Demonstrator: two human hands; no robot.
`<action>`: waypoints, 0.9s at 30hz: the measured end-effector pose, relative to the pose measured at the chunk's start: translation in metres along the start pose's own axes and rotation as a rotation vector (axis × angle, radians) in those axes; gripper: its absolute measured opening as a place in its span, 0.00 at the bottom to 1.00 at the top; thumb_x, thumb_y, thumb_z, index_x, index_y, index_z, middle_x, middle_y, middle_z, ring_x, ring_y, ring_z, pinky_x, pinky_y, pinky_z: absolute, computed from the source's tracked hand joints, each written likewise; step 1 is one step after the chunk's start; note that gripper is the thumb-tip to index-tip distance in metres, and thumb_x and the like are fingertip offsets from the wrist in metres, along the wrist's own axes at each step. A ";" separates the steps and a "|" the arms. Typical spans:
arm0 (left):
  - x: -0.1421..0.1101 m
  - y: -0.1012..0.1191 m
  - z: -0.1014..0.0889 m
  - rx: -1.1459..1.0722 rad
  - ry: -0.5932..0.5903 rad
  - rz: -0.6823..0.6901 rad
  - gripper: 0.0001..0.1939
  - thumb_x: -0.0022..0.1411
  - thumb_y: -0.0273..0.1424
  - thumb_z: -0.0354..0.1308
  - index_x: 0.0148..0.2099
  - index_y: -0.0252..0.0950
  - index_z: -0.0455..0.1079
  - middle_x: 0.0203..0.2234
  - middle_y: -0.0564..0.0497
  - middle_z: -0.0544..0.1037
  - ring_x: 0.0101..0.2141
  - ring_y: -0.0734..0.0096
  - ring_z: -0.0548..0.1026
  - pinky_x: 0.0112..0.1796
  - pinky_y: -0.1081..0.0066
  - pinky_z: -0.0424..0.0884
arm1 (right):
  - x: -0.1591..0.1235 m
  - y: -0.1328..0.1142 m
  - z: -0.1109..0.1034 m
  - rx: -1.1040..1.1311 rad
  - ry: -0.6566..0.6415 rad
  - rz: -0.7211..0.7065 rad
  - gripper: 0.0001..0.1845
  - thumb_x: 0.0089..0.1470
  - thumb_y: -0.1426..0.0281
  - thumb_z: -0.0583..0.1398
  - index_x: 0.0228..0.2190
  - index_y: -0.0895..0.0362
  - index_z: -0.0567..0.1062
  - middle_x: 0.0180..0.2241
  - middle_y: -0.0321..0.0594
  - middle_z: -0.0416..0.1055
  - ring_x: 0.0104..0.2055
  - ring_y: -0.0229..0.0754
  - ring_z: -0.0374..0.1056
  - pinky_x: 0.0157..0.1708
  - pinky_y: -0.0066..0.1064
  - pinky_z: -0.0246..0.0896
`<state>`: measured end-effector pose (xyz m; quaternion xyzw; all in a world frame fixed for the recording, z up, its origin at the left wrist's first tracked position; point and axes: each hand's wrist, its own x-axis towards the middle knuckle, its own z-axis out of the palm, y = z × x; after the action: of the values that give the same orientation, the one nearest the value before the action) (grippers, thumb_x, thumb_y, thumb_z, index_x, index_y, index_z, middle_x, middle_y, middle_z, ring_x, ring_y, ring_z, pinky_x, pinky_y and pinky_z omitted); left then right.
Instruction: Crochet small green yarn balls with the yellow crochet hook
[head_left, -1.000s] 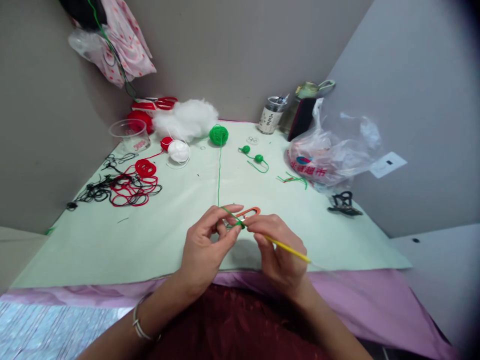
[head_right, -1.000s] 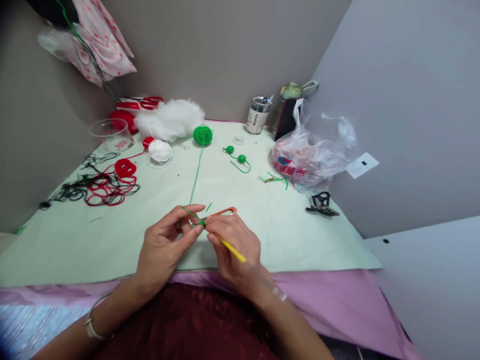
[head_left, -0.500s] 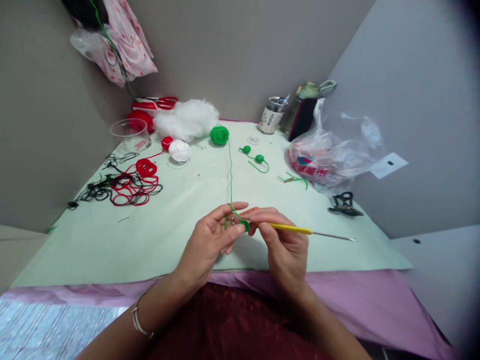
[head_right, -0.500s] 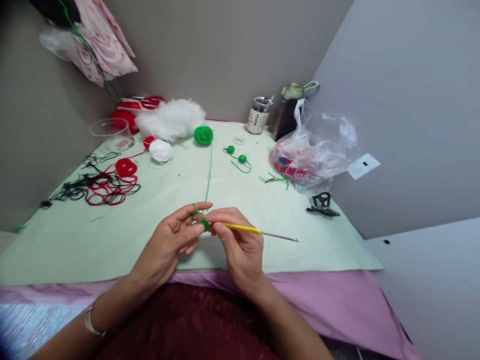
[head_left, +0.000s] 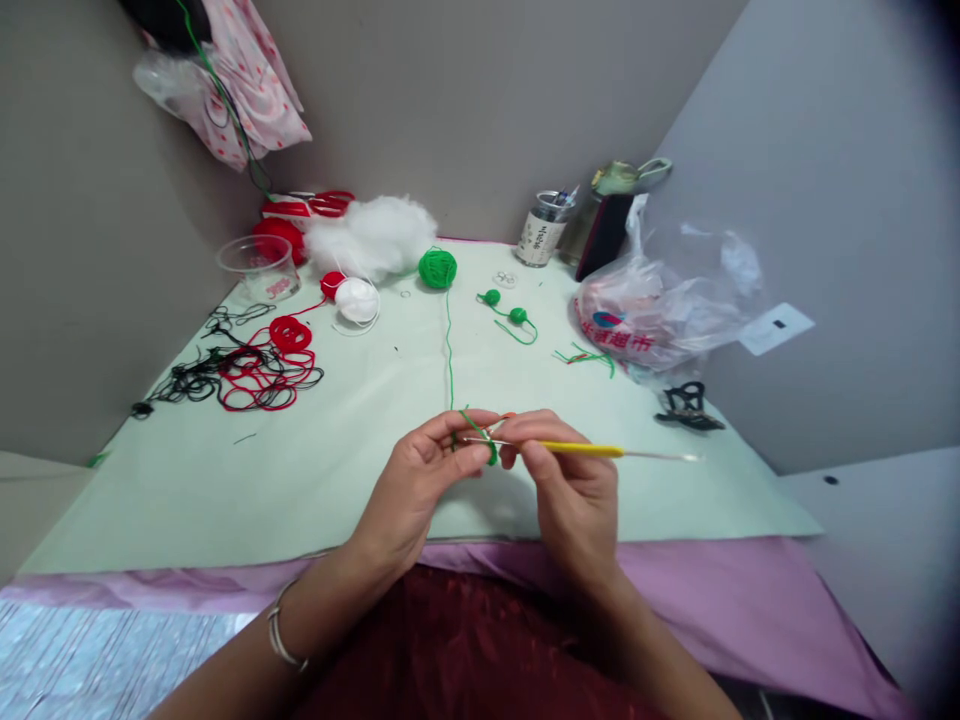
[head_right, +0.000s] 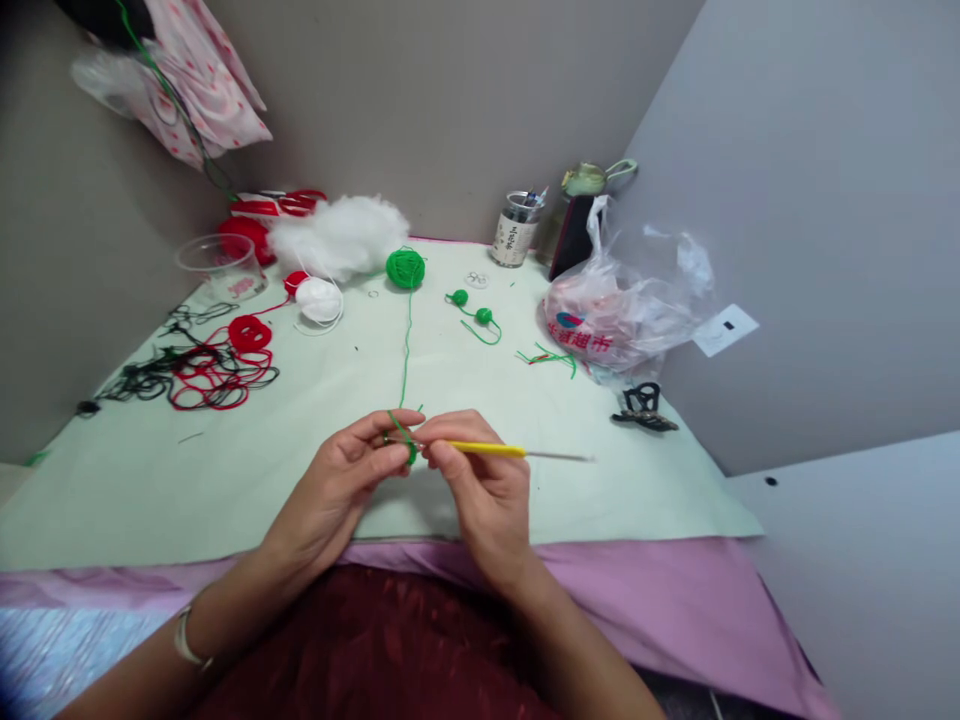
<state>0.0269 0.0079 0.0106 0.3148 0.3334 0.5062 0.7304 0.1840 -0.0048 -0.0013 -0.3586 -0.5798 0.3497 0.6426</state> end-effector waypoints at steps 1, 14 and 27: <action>0.000 -0.001 0.001 0.023 -0.011 0.012 0.13 0.54 0.30 0.77 0.43 0.37 0.86 0.33 0.50 0.82 0.33 0.75 0.75 0.39 0.75 0.73 | 0.000 0.000 0.001 -0.010 -0.006 -0.010 0.09 0.67 0.71 0.63 0.40 0.50 0.85 0.37 0.38 0.81 0.38 0.39 0.76 0.38 0.32 0.73; -0.001 -0.001 -0.004 0.078 -0.024 0.056 0.15 0.56 0.30 0.75 0.47 0.44 0.86 0.32 0.55 0.77 0.36 0.75 0.76 0.44 0.74 0.72 | -0.002 0.005 -0.006 0.195 -0.015 0.163 0.11 0.71 0.65 0.60 0.41 0.50 0.83 0.39 0.37 0.84 0.34 0.37 0.77 0.37 0.31 0.73; -0.002 -0.005 -0.006 0.368 0.068 0.232 0.16 0.56 0.23 0.71 0.48 0.39 0.84 0.31 0.55 0.77 0.36 0.74 0.76 0.44 0.75 0.72 | -0.007 -0.001 -0.007 -0.488 -0.161 -0.420 0.14 0.68 0.77 0.56 0.49 0.54 0.78 0.40 0.43 0.83 0.44 0.43 0.80 0.44 0.36 0.77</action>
<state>0.0244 0.0049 0.0040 0.4619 0.4059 0.5279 0.5858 0.1902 -0.0119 -0.0050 -0.3460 -0.7565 0.0875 0.5480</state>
